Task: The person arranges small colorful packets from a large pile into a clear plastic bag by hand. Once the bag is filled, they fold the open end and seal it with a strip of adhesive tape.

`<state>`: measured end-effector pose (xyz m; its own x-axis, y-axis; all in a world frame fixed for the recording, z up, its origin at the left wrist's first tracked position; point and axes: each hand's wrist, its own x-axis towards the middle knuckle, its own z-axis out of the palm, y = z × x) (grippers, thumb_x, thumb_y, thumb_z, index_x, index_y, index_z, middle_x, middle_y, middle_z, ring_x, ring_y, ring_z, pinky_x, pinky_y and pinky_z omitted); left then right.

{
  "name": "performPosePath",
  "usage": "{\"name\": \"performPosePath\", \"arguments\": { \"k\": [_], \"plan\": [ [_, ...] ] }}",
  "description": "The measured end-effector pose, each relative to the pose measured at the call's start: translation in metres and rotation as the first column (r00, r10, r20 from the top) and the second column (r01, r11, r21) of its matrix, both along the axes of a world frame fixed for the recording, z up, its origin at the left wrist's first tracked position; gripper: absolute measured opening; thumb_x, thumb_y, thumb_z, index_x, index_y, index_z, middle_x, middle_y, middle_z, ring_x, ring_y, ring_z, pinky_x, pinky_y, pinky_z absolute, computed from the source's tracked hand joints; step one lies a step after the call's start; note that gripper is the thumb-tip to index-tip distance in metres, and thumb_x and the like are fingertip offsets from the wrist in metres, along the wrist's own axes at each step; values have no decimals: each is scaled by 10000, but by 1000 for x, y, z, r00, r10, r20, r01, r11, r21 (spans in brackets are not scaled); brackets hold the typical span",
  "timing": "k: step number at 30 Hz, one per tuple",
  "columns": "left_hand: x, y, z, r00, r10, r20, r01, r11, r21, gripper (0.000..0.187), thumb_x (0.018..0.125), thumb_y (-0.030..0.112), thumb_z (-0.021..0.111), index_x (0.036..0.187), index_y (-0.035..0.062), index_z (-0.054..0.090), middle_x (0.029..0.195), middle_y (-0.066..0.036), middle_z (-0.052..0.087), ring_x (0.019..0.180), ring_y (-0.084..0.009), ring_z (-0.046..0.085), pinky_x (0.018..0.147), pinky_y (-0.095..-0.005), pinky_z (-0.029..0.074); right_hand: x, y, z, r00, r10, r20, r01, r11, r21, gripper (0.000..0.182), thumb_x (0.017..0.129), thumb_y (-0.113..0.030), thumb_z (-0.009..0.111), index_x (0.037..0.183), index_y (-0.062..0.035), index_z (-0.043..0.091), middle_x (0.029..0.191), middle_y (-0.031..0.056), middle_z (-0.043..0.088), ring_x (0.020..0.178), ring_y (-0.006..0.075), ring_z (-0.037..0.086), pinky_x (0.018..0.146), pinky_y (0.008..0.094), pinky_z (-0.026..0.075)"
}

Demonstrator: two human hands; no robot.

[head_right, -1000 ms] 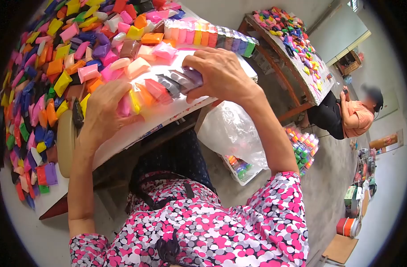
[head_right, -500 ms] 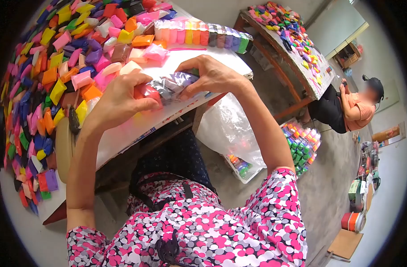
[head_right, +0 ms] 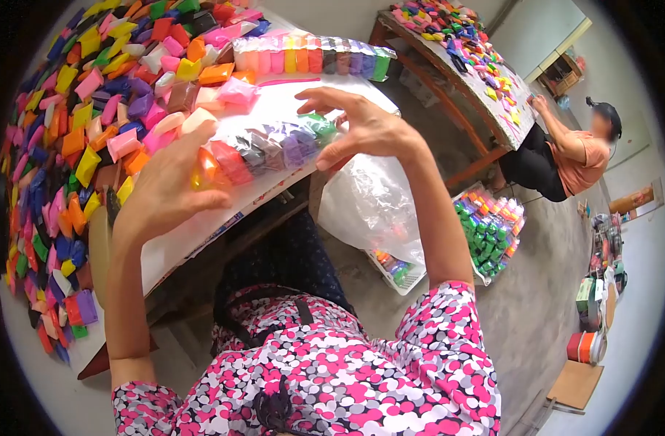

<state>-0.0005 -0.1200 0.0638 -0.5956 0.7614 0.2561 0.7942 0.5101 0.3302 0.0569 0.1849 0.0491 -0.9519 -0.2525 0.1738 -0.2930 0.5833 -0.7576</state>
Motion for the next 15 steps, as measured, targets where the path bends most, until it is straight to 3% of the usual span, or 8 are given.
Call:
{"name": "performPosePath", "arguments": {
  "k": [2,3,5,8,11,13,15],
  "plan": [
    [-5,-7,-16,999,26,-27,-27,999,-37,697,728,215,776,1340,20,507,1387,-198,510,1244,-355,521,1018,-427,422,9,0,-17,977,-76,201,122,967,-225,709,647,-162,870,1296,-87,595,1190,55,648,1067,167,611,888,326,495],
    [-6,-6,-19,1000,12,-20,-13,999,-35,638,718,232,774,1261,1,530,1304,-210,544,1182,-362,543,981,-434,432,8,-7,-24,985,-97,140,129,963,-236,589,667,-108,846,1218,-88,640,1112,46,665,1019,152,618,868,318,493],
    [-10,-3,-22,1000,-9,-15,9,1000,-25,541,698,266,771,1102,-37,577,1139,-233,613,1059,-377,589,906,-450,453,9,-14,-24,980,-174,98,186,973,-139,531,664,-101,844,1160,-71,657,1061,44,671,994,149,616,862,322,495],
    [-6,2,-21,981,-68,-181,108,970,219,487,693,318,777,996,-32,625,1004,-208,670,968,-367,623,843,-453,475,7,-17,-26,977,-202,68,209,971,-120,489,651,-99,847,1105,-60,667,1014,42,676,962,154,614,882,334,490],
    [6,30,15,953,155,260,-122,983,-140,618,711,348,806,1196,17,611,1108,-177,625,1028,-306,608,879,-410,467,6,-14,-21,991,-114,71,127,967,-222,550,660,-97,841,1176,-42,658,1093,66,677,1017,161,620,917,334,488],
    [2,36,5,973,95,212,-83,994,-69,547,720,344,795,1130,15,644,978,-163,618,954,-293,607,842,-403,469,11,-6,-17,995,6,102,37,911,-410,575,684,-90,827,1224,-23,642,1155,85,667,1066,161,613,941,328,485],
    [1,40,-2,979,67,191,-65,998,-15,475,726,327,783,1065,14,668,905,-154,612,903,-287,605,816,-398,471,17,-1,-17,985,33,171,62,854,-516,587,711,-80,808,1263,-5,624,1212,101,651,1117,159,599,960,321,482]
  ]
}}
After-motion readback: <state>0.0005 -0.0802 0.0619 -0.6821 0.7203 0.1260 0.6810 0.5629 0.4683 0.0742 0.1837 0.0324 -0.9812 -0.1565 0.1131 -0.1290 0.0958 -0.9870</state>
